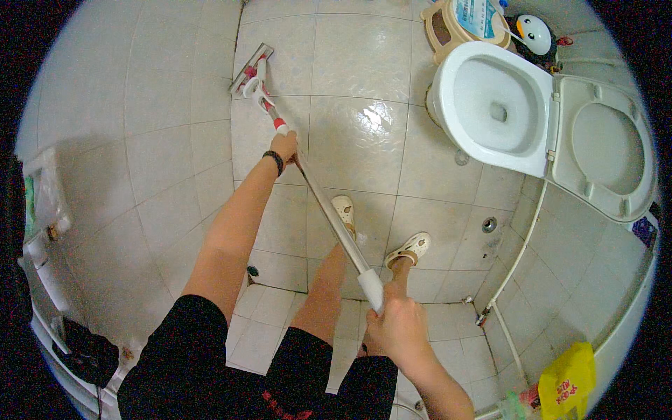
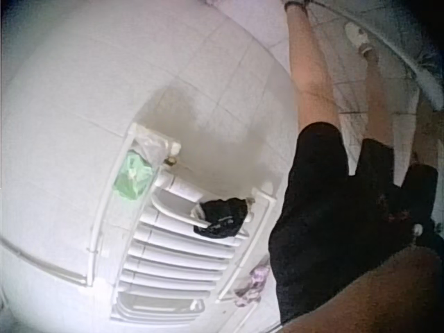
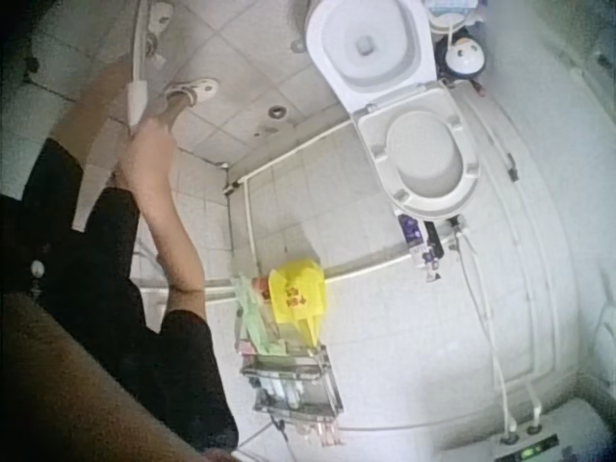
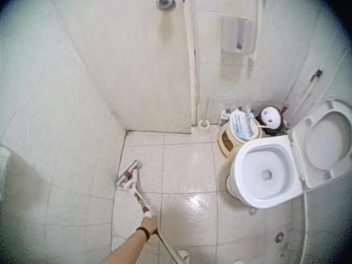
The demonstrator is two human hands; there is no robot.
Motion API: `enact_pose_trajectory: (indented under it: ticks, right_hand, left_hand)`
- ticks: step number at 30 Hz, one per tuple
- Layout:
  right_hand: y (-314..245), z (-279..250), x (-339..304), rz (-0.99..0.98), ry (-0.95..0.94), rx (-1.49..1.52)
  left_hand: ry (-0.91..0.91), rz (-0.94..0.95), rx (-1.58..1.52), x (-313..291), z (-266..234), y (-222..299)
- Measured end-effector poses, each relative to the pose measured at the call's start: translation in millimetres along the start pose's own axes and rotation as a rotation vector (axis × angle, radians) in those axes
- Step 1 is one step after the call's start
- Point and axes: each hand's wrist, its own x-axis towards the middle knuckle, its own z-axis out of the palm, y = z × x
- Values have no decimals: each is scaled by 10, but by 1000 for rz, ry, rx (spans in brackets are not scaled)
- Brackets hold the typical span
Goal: The person enters a bathroom, picks up a wet wipe, and places it on the toilet seat. They then use a squeegee to push water across the tiled floor toward the drain, repeatedly moving the tool back and forth to clear the surface.
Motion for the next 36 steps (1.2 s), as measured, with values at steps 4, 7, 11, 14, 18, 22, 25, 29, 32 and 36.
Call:
enact_pose_trajectory:
  ticks: [4, 7, 11, 14, 18, 22, 25, 29, 32, 36]
  right_hand:
    - [-37, -260, -194, -3, -102, -166]
    - [203, -463, -407, -13, -123, -331]
    - [527, -822, -665, 46, -37, -454]
    - [875, -1001, -952, 136, 9, -474]
    - [1407, -1161, -1542, 381, 55, -488]
    - [1576, -1573, -2208, 713, -88, -469]
    - [1775, -1712, -2602, 761, -39, -410]
    - [1960, -1767, -2836, 872, -34, -283]
    - [2127, -1664, -2907, 740, -28, -167]
    - [2439, -960, -2532, 523, 132, -40]
  left_hand:
    - [-63, 13, -13, -391, -111, -320]
    - [-139, -132, -194, -617, 58, -709]
    - [-274, -69, -158, -937, 511, -939]
    - [-362, -328, -379, -1515, 928, -634]
    - [-545, -393, -330, -2052, 1681, -902]
    - [-697, -673, -287, -3131, 2333, -475]
    - [-951, -908, -413, -3505, 3050, -983]
    - [-874, -717, -430, -3764, 3191, -977]
    - [-892, -632, -404, -3675, 3087, -1056]
    - [-793, -463, -521, -2781, 2703, -1162]
